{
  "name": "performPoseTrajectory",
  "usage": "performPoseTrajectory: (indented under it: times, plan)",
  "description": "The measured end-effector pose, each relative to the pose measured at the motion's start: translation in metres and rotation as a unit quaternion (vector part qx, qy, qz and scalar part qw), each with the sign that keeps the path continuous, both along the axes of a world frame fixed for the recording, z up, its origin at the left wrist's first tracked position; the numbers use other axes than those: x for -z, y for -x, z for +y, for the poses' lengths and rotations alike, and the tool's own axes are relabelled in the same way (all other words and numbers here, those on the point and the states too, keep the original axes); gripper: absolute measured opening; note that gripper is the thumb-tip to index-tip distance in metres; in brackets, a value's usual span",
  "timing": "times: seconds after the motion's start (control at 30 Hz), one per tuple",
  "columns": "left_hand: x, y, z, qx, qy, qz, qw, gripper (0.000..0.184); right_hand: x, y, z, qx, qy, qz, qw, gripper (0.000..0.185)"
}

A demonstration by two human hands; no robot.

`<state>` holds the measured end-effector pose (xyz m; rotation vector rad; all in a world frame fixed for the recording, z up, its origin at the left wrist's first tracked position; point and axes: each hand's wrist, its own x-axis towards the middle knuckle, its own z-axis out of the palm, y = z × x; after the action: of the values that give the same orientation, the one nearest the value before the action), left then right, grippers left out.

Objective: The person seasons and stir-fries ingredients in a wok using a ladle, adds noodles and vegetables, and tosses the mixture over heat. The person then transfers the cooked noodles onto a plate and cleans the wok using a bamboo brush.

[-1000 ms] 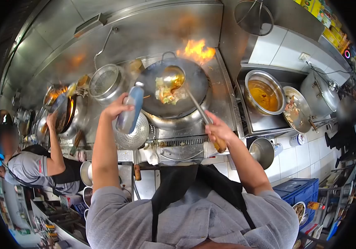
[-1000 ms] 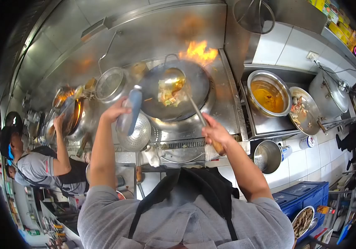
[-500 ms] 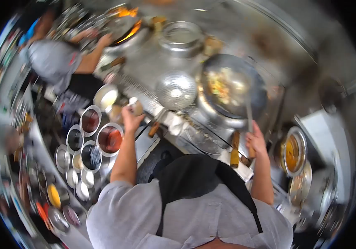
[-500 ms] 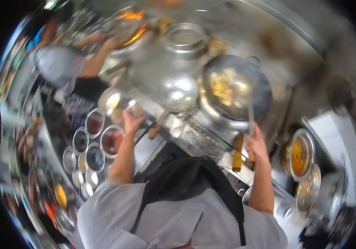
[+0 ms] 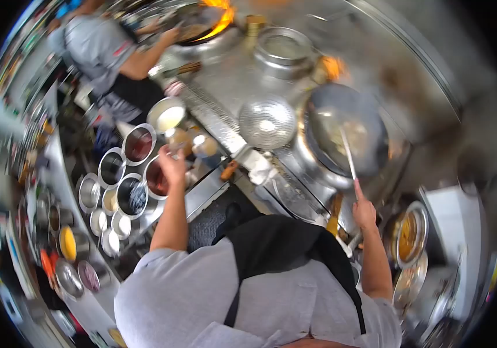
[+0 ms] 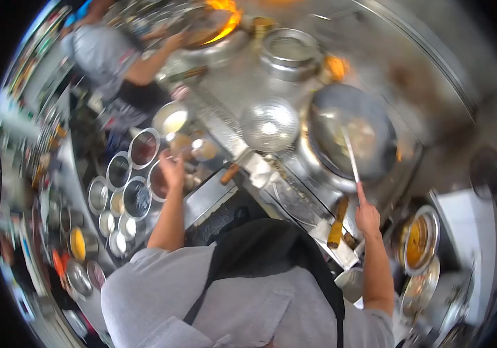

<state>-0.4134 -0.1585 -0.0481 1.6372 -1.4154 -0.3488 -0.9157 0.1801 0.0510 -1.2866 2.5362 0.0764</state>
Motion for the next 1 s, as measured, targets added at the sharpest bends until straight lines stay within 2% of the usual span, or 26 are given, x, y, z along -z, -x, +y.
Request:
performPoseTrajectory:
  times: [0.03,0.1,0.13,0.17,0.2,0.23,0.27,0.3,0.33,0.37,0.4,0.43,0.47,0.5,0.57,0.63,0.7,0.77,0.9,0.97,1.0]
  plan:
    - [0.019,-0.008,-0.019,0.027,0.012,-0.033,0.999,0.044,0.005,0.011,0.031,-0.041,-0.001,0.051,0.998,0.087]
    - [0.029,-0.011,-0.055,0.028,-0.066,-0.107,0.992,0.031,0.000,0.035,0.081,-0.044,-0.075,0.154,0.984,0.082]
    - [0.030,-0.012,-0.068,0.029,-0.021,-0.104,0.994,0.028,-0.016,0.035,0.097,-0.034,-0.056,0.163,0.984,0.078]
    - [0.018,-0.012,-0.077,0.055,-0.022,-0.123,0.991,0.026,-0.029,0.034,0.110,-0.022,-0.026,0.170,0.985,0.076]
    - [-0.005,-0.006,-0.083,0.049,-0.035,-0.177,0.982,0.024,-0.037,0.028,0.118,0.015,-0.033,0.156,0.987,0.079]
    - [-0.032,0.003,-0.088,0.045,-0.019,-0.160,0.986,0.024,-0.040,0.022,0.125,0.053,-0.037,0.143,0.988,0.081]
    - [-0.078,0.019,-0.088,0.044,0.014,-0.184,0.982,0.024,-0.028,0.016,0.135,0.078,0.012,0.126,0.989,0.082]
    - [-0.110,0.026,-0.104,0.141,0.126,-0.119,0.975,0.024,-0.014,0.006,0.148,0.100,0.058,0.110,0.987,0.083]
    - [-0.164,0.054,-0.101,0.162,0.197,-0.137,0.957,0.022,-0.009,-0.009,0.147,0.128,0.119,0.055,0.983,0.085]
    - [-0.196,0.072,-0.119,0.198,0.203,-0.153,0.947,0.021,-0.001,-0.026,0.144,0.184,0.146,0.010,0.972,0.085]
    - [-0.244,0.106,-0.115,0.237,0.188,-0.156,0.940,0.020,-0.017,-0.046,0.129,0.263,0.148,-0.110,0.947,0.084]
    - [-0.273,0.147,-0.118,0.310,0.283,-0.121,0.899,0.018,-0.019,-0.060,0.118,0.285,0.171,-0.154,0.930,0.081]
    - [-0.296,0.184,-0.119,0.347,0.189,-0.148,0.907,0.018,-0.010,-0.070,0.110,0.283,0.247,-0.206,0.903,0.082]
    - [-0.315,0.226,-0.113,0.352,0.203,-0.269,0.873,0.021,-0.001,-0.080,0.103,0.278,0.321,-0.262,0.867,0.083]
    - [-0.328,0.304,-0.103,0.445,0.205,-0.420,0.764,0.021,-0.001,-0.099,0.086,0.277,0.423,-0.403,0.763,0.083]
    - [-0.334,0.379,-0.056,0.433,0.149,-0.596,0.660,0.021,-0.020,-0.113,0.071,0.314,0.421,-0.469,0.710,0.083]
    - [-0.311,0.430,-0.034,0.465,0.213,-0.605,0.610,0.023,-0.030,-0.121,0.065,0.312,0.437,-0.494,0.684,0.083]
    - [-0.298,0.474,-0.002,0.490,0.181,-0.626,0.579,0.025,-0.039,-0.127,0.065,0.308,0.450,-0.519,0.659,0.083]
    - [-0.283,0.506,0.053,0.504,0.239,-0.634,0.536,0.027,-0.060,-0.139,0.075,0.292,0.448,-0.538,0.651,0.080]
    - [-0.280,0.510,0.053,0.492,0.249,-0.608,0.571,0.030,-0.063,-0.145,0.081,0.286,0.435,-0.557,0.647,0.080]
    - [-0.276,0.516,0.041,0.482,0.220,-0.596,0.604,0.027,-0.065,-0.145,0.081,0.283,0.434,-0.560,0.647,0.079]
